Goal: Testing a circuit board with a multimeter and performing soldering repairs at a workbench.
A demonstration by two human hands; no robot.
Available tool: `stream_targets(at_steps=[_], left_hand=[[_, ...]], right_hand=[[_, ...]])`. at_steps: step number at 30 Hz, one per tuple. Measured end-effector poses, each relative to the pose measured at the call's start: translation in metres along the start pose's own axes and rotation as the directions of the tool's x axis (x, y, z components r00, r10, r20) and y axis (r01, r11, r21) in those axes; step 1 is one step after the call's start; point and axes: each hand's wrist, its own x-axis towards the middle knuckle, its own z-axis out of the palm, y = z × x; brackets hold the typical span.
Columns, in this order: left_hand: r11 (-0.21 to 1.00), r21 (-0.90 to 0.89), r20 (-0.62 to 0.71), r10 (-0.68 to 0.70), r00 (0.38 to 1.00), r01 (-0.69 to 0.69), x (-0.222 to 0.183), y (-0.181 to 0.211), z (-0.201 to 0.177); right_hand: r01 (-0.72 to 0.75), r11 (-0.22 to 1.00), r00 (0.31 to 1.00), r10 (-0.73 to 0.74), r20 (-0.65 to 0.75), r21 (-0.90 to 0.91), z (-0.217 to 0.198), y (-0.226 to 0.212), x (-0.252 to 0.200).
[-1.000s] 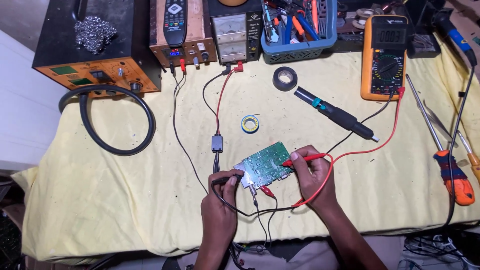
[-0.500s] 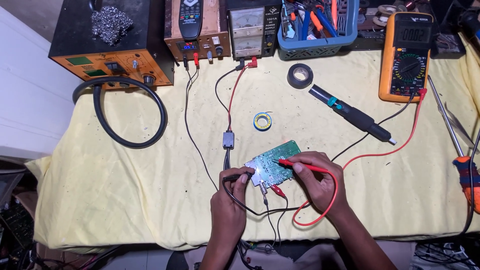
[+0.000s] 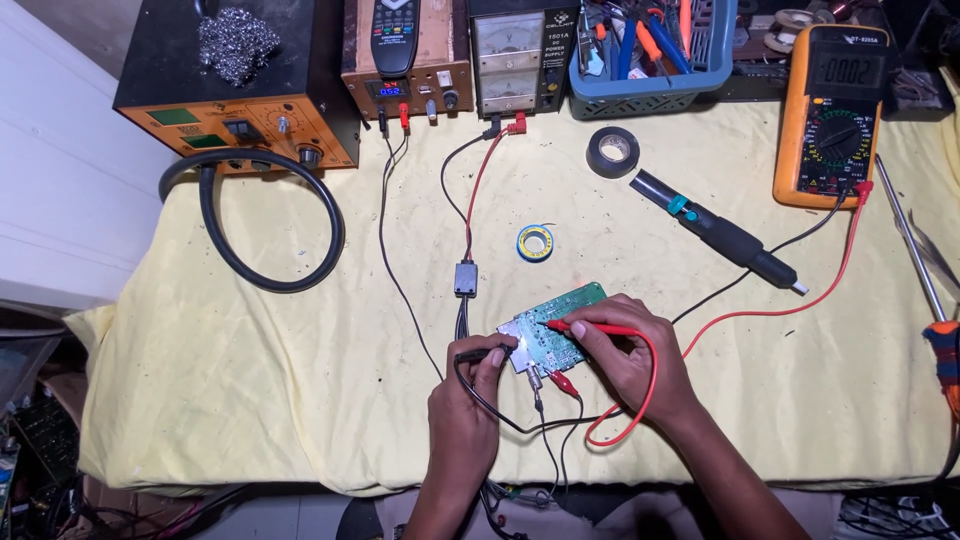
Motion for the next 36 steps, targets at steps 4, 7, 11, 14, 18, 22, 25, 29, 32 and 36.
stream_targets(at_steps=[4,7,11,14,18,22,25,29,32,36], left_hand=[[1.0,0.008,0.007,-0.028,1.0,0.028,-0.0005,0.0003,-0.0003],[1.0,0.016,0.003,-0.011,1.0,0.011,-0.0005,-0.0009,0.0002],[1.0,0.015,0.009,-0.01,1.0,0.01,-0.0003,-0.0003,0.0001],[1.0,0.012,0.005,0.005,1.0,-0.005,0.0002,-0.0008,0.0003],[1.0,0.022,0.008,-0.004,1.0,0.003,0.0004,-0.0011,0.0005],[1.0,0.006,-0.002,0.02,1.0,-0.02,0.0005,-0.0008,0.0006],[1.0,0.016,0.002,-0.001,1.0,0.001,0.0001,0.0001,0.0005],[1.0,0.016,0.002,-0.017,1.0,0.017,-0.0001,0.0006,0.0004],[1.0,-0.008,-0.004,-0.015,1.0,0.015,-0.0002,0.001,0.001],[1.0,0.002,0.006,-0.003,1.0,0.003,-0.0009,0.0053,0.0001]], right_hand=[[-0.011,1.0,1.0,0.011,-0.002,0.01,0.001,0.0027,-0.002],[-0.01,1.0,1.0,0.01,-0.008,-0.001,0.0021,0.0026,-0.0025],[-0.005,1.0,1.0,0.005,-0.002,-0.013,0.0026,0.0031,-0.002],[-0.011,1.0,1.0,0.011,0.002,-0.001,0.0022,0.0021,-0.0015],[0.016,1.0,1.0,-0.016,0.0,-0.024,0.0033,0.0063,-0.0025],[0.024,1.0,1.0,-0.024,0.006,-0.018,0.0035,0.0062,-0.0024],[0.022,1.0,1.0,-0.022,0.003,-0.015,0.0041,0.0074,-0.0028],[0.031,0.999,0.999,-0.031,0.006,-0.031,0.0038,0.0064,-0.0021],[0.032,0.999,0.999,-0.032,-0.004,-0.009,0.0039,0.0055,-0.0015],[0.068,0.997,0.997,-0.069,-0.018,-0.039,0.0038,0.006,0.0006]])
